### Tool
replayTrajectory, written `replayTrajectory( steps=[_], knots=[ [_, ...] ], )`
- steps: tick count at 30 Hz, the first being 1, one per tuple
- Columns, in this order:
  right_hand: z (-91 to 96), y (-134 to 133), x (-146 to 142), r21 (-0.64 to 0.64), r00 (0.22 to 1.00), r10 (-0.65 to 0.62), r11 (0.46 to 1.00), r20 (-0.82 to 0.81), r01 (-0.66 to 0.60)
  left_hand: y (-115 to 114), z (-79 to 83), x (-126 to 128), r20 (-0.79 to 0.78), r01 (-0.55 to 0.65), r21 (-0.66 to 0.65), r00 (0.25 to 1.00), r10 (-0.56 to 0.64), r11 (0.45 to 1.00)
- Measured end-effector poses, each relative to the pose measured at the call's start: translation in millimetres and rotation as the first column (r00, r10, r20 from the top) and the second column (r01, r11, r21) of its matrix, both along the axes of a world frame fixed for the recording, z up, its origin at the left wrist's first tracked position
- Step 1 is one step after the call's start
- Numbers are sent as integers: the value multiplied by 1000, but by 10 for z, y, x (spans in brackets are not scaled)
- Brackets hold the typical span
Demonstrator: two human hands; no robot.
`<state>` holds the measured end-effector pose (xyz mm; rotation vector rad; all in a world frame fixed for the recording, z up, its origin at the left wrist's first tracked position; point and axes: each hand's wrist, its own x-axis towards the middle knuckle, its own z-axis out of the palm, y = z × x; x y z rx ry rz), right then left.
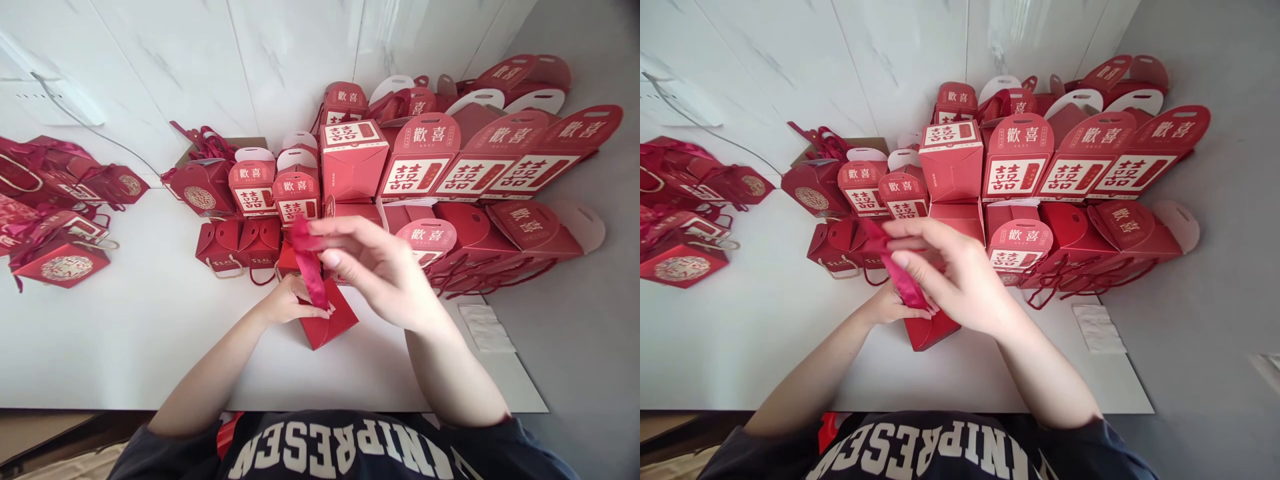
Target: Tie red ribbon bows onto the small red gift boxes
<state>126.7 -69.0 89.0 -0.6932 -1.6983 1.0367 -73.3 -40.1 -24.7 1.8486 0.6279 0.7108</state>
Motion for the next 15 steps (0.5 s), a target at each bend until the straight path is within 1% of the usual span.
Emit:
replayTrajectory(
  steps=[1,3,5,6,8,9,11,13,15],
  knots=[
    [-20,-7,11,13,996,6,1000,94,-7,-1,-4,2,-2,-4,6,1000,4,1000],
    [-101,-55,60,29,960,-12,1000,280,5,4,-6,11,7,11,35,1000,-11,999],
    [-254,-137,129,8,914,-40,999,403,40,15,-1,25,37,43,78,998,-46,996],
    [-355,-182,162,-13,899,-55,998,434,67,22,4,32,54,52,97,997,-58,994],
    [-584,-261,206,-48,879,-110,988,464,149,35,10,44,66,54,126,996,-62,991],
    [-696,-289,213,-46,867,-139,982,479,183,40,11,49,62,54,141,996,-64,988],
    [-881,-316,192,-39,857,-158,978,490,203,47,6,55,51,49,160,997,-58,986],
    [-987,-307,135,-27,871,-164,980,463,199,47,-2,59,44,46,170,998,-55,984],
    [-1015,-275,61,-14,892,-168,982,419,191,38,-8,62,44,37,177,998,-46,983]
  ],
)
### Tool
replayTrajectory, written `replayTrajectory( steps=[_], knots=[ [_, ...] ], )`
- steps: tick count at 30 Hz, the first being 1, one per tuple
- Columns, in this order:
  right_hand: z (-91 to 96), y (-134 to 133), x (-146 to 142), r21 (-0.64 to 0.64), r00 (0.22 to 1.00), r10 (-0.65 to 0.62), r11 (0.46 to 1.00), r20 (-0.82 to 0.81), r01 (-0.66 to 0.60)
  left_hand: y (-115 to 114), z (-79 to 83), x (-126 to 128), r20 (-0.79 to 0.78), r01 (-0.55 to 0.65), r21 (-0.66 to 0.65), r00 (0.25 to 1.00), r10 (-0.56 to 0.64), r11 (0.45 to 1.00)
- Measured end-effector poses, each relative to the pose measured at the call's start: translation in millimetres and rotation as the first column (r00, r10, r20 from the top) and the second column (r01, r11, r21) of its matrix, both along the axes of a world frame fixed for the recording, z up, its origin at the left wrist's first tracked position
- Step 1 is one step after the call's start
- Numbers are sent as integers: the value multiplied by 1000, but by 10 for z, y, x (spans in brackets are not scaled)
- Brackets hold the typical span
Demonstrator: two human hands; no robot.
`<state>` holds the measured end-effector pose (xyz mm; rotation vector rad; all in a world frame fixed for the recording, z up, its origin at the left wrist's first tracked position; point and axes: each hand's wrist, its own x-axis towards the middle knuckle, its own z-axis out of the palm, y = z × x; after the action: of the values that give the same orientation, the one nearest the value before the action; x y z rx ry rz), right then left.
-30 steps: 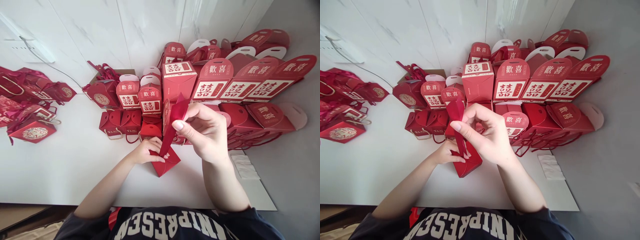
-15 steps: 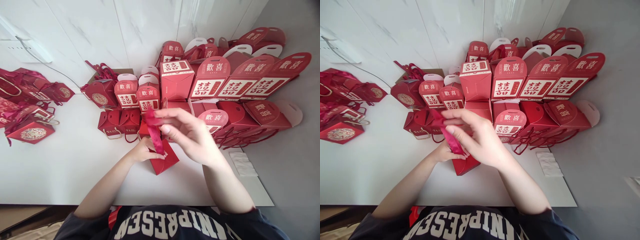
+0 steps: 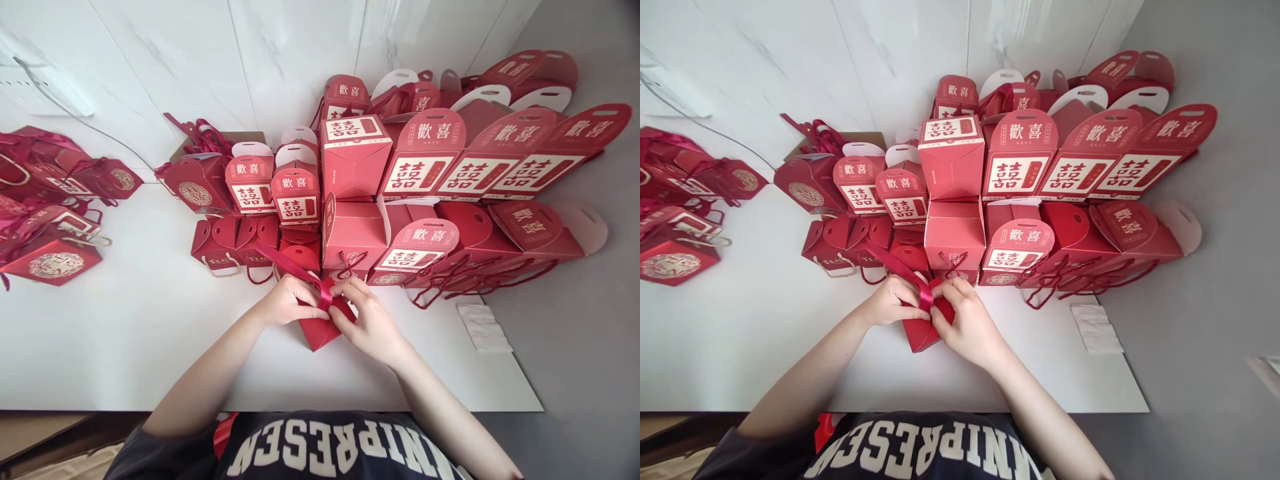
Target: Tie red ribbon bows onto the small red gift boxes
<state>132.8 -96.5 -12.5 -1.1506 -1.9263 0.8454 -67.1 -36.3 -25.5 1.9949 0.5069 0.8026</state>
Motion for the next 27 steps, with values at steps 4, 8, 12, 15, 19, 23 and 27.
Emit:
replayTrajectory(
  steps=[4,8,12,15,19,23,27],
  knots=[
    [35,67,-131,16,998,12,1000,-61,-11,-58,15,1,-8,-69,-21,998,69,997],
    [20,83,-182,-89,972,-97,993,-214,80,-123,42,5,-71,-76,-81,995,70,994],
    [-16,44,-107,-295,834,-273,945,-480,140,-127,47,12,-105,-14,-97,995,4,995],
    [-27,-13,26,-337,727,-449,890,-520,309,-117,43,10,-109,-45,-59,993,39,997],
    [-46,-71,225,-374,509,-630,769,-586,519,-122,47,2,-135,-48,-97,990,34,994],
    [-45,-70,347,-458,296,-661,715,-690,528,-129,62,0,-152,-45,-111,988,28,993],
    [27,-119,340,-445,245,-601,758,-761,478,-121,85,-1,-151,-43,-119,988,24,992]
  ],
)
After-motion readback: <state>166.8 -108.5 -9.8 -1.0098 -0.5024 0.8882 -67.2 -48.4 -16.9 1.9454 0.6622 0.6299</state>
